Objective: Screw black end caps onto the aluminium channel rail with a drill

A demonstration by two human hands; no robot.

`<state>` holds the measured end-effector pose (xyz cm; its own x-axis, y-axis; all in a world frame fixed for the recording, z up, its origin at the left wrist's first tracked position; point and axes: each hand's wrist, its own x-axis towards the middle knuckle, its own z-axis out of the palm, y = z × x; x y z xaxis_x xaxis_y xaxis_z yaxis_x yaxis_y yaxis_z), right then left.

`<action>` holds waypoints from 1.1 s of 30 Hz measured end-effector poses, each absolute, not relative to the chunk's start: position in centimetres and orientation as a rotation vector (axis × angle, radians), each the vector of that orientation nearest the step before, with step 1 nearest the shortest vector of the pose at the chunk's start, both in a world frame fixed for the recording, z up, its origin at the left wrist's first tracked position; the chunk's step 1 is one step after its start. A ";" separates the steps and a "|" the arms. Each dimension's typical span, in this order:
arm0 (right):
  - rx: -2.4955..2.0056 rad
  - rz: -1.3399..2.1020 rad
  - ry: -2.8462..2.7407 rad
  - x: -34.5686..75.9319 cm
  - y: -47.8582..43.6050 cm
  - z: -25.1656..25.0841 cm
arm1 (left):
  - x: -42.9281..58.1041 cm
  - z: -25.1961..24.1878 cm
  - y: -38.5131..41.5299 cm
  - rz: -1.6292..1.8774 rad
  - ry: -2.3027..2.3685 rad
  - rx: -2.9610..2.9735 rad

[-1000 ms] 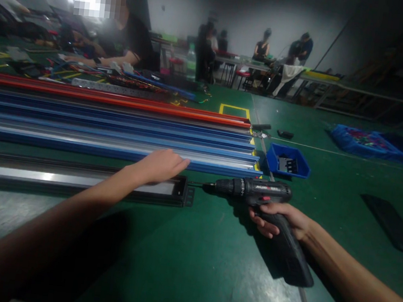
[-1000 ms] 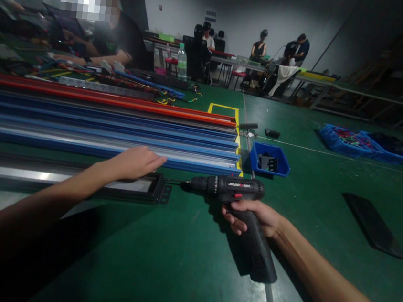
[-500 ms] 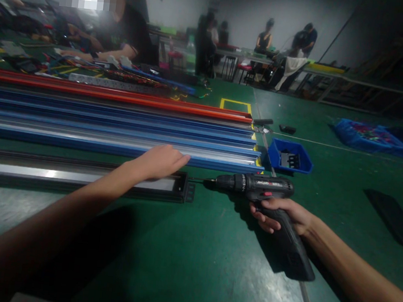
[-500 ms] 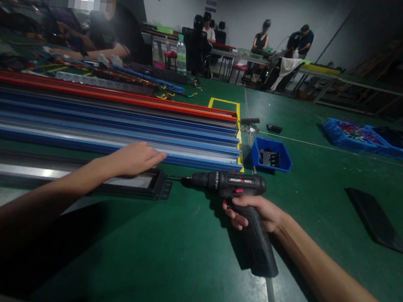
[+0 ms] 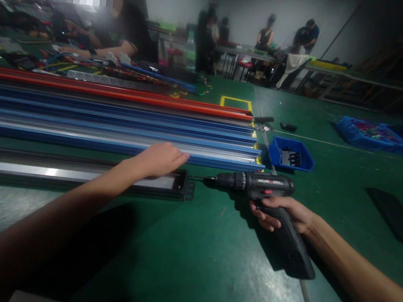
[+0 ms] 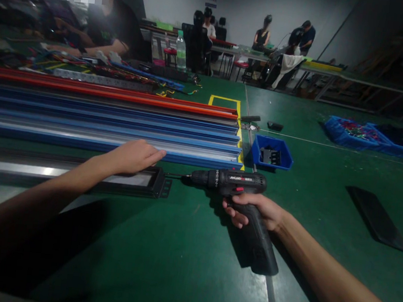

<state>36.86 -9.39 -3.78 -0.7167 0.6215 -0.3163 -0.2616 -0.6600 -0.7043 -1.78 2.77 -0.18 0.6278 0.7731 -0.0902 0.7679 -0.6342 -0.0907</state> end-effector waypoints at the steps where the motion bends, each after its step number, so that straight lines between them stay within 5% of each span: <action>1: -0.751 2.352 -0.888 36.8 -9.4 -3.7 | -1.8 -0.2 2.8 0.186 -1.315 -2.794; 33: -0.799 2.336 -0.890 36.9 -9.6 -3.4 | -1.9 -0.4 2.9 0.189 -1.250 -2.775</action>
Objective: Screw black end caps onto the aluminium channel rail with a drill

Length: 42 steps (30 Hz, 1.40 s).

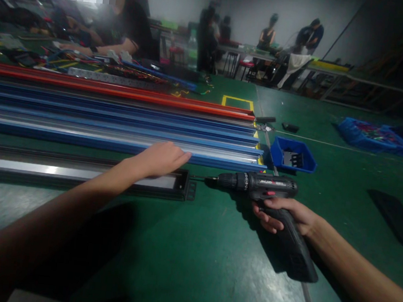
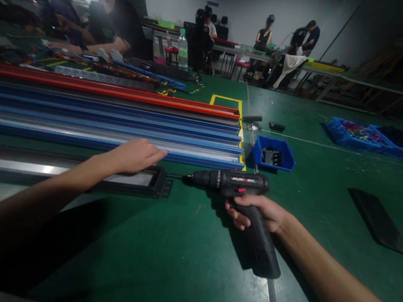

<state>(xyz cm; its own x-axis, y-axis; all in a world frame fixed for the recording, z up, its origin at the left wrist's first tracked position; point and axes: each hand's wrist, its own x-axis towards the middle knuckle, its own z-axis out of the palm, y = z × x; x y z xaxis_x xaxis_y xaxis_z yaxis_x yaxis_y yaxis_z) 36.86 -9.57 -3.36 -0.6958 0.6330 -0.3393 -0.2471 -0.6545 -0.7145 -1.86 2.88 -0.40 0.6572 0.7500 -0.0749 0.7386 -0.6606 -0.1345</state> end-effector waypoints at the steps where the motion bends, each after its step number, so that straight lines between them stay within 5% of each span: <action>1: -0.800 2.331 -0.894 36.9 -9.6 -3.4 | -1.9 -0.4 2.9 0.189 -1.250 -2.776; 42: -0.815 2.335 -0.906 36.8 -9.5 -3.4 | -1.7 -0.1 2.9 0.211 -1.323 -2.781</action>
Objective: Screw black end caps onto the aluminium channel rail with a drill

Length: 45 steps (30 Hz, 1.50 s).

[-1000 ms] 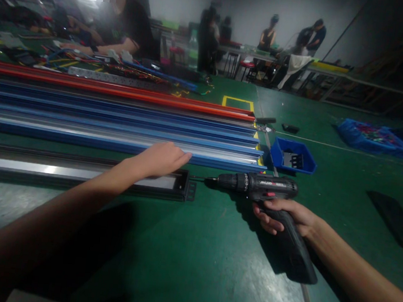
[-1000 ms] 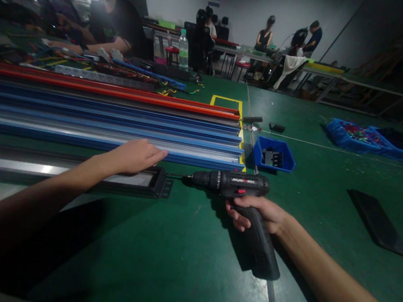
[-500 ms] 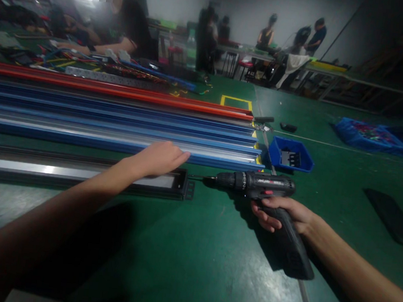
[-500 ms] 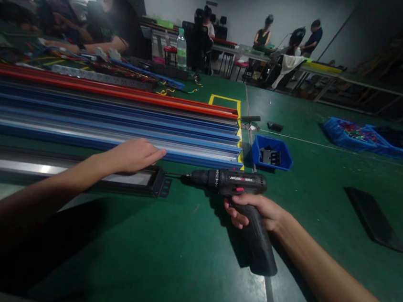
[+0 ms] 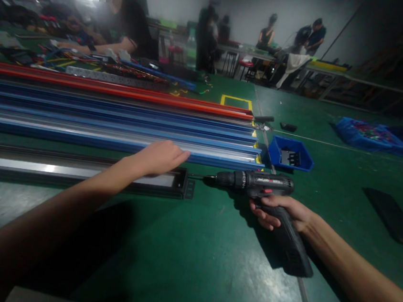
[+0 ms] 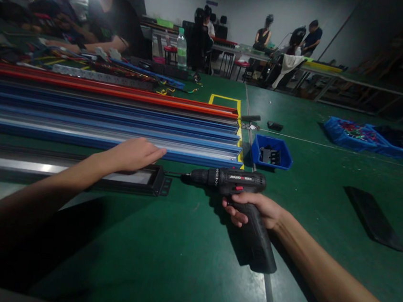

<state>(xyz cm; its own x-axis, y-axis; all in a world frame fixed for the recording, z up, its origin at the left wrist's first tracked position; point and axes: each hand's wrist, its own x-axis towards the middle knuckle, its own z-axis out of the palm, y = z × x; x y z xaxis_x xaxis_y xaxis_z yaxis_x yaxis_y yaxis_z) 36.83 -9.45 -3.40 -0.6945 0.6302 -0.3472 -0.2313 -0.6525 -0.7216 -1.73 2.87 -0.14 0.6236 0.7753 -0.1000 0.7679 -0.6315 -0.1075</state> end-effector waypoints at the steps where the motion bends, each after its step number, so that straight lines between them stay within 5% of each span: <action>1: -0.814 2.338 -0.905 36.9 -9.4 -3.5 | -1.7 -0.1 2.9 0.214 -1.331 -2.782; 45: -0.761 2.382 -0.834 37.1 -9.3 -3.8 | -1.6 0.7 2.4 0.273 -1.277 -2.757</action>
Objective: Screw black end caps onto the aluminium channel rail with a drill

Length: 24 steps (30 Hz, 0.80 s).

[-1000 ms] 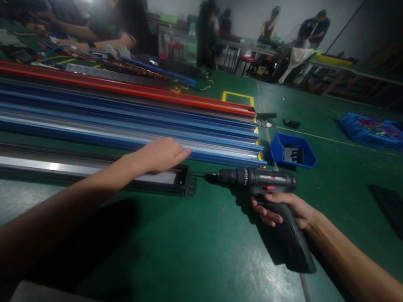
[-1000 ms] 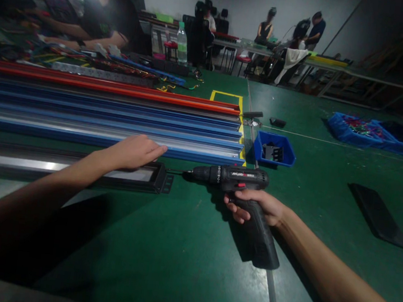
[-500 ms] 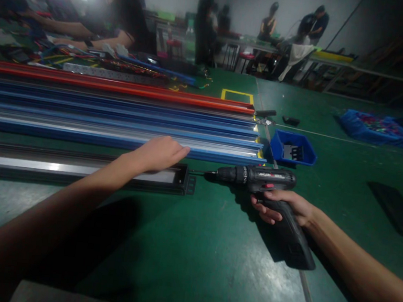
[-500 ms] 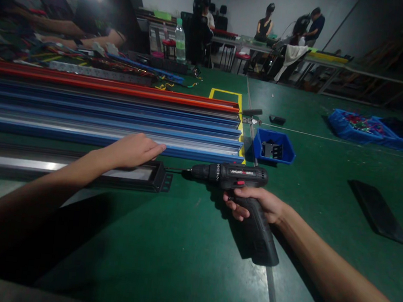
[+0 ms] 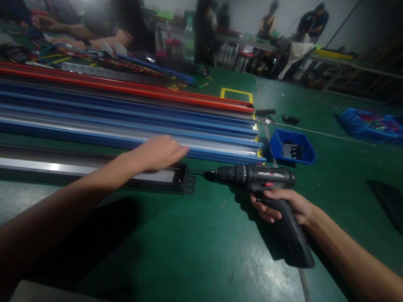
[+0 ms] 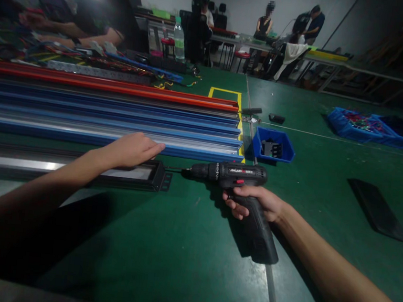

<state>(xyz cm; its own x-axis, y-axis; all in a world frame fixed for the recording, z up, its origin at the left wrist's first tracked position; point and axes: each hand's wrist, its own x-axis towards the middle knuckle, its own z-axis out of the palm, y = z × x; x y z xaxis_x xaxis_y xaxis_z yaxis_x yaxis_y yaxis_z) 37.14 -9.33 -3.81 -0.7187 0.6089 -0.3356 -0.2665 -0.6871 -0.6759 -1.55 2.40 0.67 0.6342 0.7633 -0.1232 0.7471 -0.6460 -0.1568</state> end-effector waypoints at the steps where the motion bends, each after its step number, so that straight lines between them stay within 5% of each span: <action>1: -0.755 2.382 -0.836 37.1 -9.3 -3.8 | -1.6 0.6 2.4 0.273 -1.276 -2.757; 24: -0.722 2.372 -0.884 37.1 -9.3 -4.0 | -1.6 0.5 2.5 0.264 -1.299 -2.771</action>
<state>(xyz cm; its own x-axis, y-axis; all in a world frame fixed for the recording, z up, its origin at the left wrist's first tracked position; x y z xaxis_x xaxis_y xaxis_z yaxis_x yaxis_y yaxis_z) 37.15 -9.31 -3.97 -0.7320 0.6122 -0.2990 -0.2672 -0.6616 -0.7006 -1.55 2.47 0.51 0.6281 0.7679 -0.1255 0.7560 -0.6404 -0.1355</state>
